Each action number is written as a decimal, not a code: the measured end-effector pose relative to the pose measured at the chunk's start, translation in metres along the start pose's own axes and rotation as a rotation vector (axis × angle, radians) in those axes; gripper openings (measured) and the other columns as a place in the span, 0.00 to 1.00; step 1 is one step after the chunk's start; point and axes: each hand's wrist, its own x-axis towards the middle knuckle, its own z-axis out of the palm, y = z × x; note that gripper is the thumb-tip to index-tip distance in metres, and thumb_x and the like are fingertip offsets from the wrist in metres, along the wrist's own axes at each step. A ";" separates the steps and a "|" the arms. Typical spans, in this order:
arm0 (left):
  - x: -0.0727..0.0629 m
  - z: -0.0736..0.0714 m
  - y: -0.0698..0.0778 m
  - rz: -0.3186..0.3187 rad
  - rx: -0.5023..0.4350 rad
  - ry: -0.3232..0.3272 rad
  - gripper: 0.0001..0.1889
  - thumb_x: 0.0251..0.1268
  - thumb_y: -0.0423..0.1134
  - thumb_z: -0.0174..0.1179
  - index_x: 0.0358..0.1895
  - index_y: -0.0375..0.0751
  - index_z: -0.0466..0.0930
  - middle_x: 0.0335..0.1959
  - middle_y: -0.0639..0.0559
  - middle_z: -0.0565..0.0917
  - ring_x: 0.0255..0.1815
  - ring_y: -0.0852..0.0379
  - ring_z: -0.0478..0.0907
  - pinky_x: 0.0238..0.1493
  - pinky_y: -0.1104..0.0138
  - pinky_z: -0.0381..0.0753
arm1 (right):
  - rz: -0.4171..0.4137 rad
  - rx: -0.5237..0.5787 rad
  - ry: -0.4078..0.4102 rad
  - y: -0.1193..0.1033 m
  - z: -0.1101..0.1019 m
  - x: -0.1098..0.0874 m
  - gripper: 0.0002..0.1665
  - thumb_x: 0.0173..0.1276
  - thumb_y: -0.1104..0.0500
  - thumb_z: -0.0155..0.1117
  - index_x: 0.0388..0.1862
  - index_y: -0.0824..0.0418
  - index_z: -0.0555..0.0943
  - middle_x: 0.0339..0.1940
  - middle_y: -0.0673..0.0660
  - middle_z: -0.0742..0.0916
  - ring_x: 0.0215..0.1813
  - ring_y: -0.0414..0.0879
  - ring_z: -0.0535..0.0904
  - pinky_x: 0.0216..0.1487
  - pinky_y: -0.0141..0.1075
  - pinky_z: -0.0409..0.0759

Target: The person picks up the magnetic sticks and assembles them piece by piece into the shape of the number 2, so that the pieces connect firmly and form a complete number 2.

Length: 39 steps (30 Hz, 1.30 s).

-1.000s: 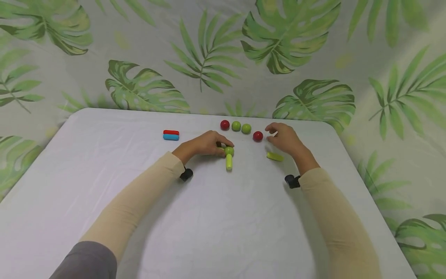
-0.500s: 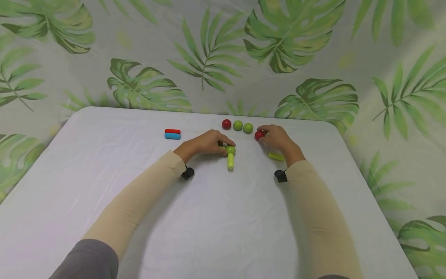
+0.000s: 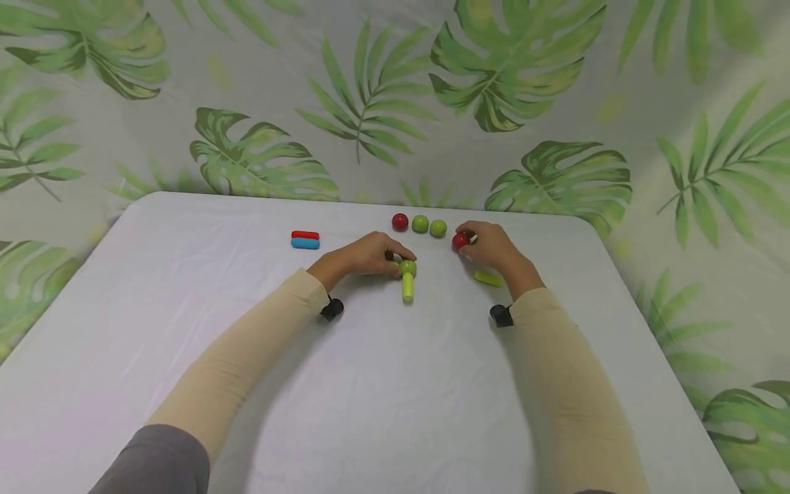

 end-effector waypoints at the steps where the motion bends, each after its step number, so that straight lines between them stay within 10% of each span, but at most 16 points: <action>1: 0.000 0.000 -0.001 -0.001 0.001 0.000 0.21 0.64 0.38 0.67 0.61 0.53 0.82 0.58 0.53 0.83 0.47 0.58 0.72 0.43 0.73 0.73 | -0.010 0.000 0.008 0.000 -0.002 -0.002 0.27 0.70 0.62 0.59 0.68 0.62 0.72 0.64 0.67 0.79 0.61 0.61 0.76 0.62 0.55 0.76; 20: -0.001 -0.005 -0.004 0.010 0.003 -0.009 0.21 0.64 0.38 0.66 0.61 0.52 0.82 0.58 0.54 0.83 0.46 0.57 0.74 0.47 0.71 0.76 | -0.334 0.014 0.030 -0.019 0.025 -0.081 0.27 0.63 0.68 0.68 0.62 0.64 0.76 0.55 0.63 0.84 0.51 0.55 0.84 0.51 0.48 0.85; 39: 0.001 -0.002 -0.005 0.014 -0.014 -0.007 0.21 0.64 0.38 0.67 0.61 0.52 0.82 0.58 0.53 0.83 0.45 0.57 0.71 0.41 0.72 0.72 | -0.305 0.182 -0.090 -0.027 0.055 -0.113 0.24 0.62 0.65 0.70 0.58 0.60 0.78 0.54 0.56 0.85 0.53 0.49 0.83 0.52 0.36 0.84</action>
